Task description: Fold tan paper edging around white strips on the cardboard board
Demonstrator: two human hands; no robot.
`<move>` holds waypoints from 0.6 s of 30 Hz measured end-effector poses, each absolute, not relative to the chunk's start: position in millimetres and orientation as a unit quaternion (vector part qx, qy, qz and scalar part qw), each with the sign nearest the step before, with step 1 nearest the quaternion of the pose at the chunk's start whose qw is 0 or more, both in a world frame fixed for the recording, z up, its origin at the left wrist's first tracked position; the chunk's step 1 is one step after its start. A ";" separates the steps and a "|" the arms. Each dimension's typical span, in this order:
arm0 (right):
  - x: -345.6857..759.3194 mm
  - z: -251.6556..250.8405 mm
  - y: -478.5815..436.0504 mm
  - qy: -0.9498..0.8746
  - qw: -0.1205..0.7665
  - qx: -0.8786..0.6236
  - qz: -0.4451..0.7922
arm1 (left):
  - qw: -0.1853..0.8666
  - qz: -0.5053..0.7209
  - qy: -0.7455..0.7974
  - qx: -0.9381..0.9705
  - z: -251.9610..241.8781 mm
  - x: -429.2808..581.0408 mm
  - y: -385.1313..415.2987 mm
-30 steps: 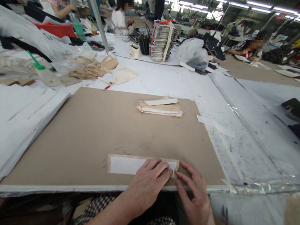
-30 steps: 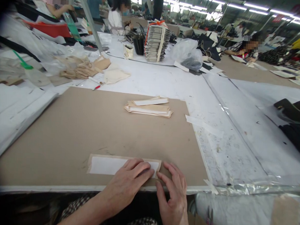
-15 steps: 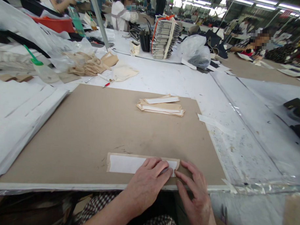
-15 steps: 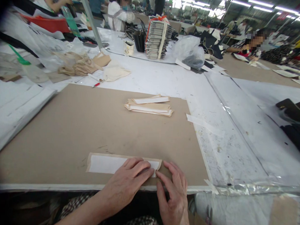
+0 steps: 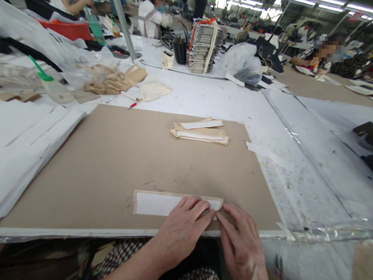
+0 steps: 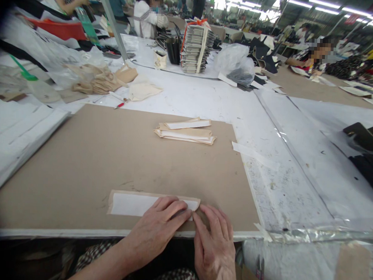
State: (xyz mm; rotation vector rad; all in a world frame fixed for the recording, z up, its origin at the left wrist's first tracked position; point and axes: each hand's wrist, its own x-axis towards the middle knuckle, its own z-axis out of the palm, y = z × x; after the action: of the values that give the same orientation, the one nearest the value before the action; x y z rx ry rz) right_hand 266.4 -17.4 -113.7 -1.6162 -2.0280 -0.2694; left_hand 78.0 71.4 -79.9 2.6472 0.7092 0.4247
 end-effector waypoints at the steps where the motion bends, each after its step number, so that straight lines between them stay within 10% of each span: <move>1: 265.5 -113.3 -17.1 -0.751 0.254 -0.600 -0.107 | 0.182 0.149 0.252 0.939 -80.2 78.0 71.3; 12: 240.4 -87.1 -12.2 -0.731 0.161 -0.647 -0.147 | 0.189 0.146 0.249 0.938 -80.5 77.5 70.5; 18: 254.6 -98.8 -13.5 -0.697 0.298 -0.653 0.002 | 0.176 0.150 0.257 0.938 -79.1 77.4 70.1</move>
State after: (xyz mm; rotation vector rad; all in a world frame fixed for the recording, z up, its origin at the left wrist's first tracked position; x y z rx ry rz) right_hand 254.6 -13.5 -98.8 -1.7338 -1.8512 0.0054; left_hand 77.4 70.1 -79.1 2.6579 0.7273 0.4246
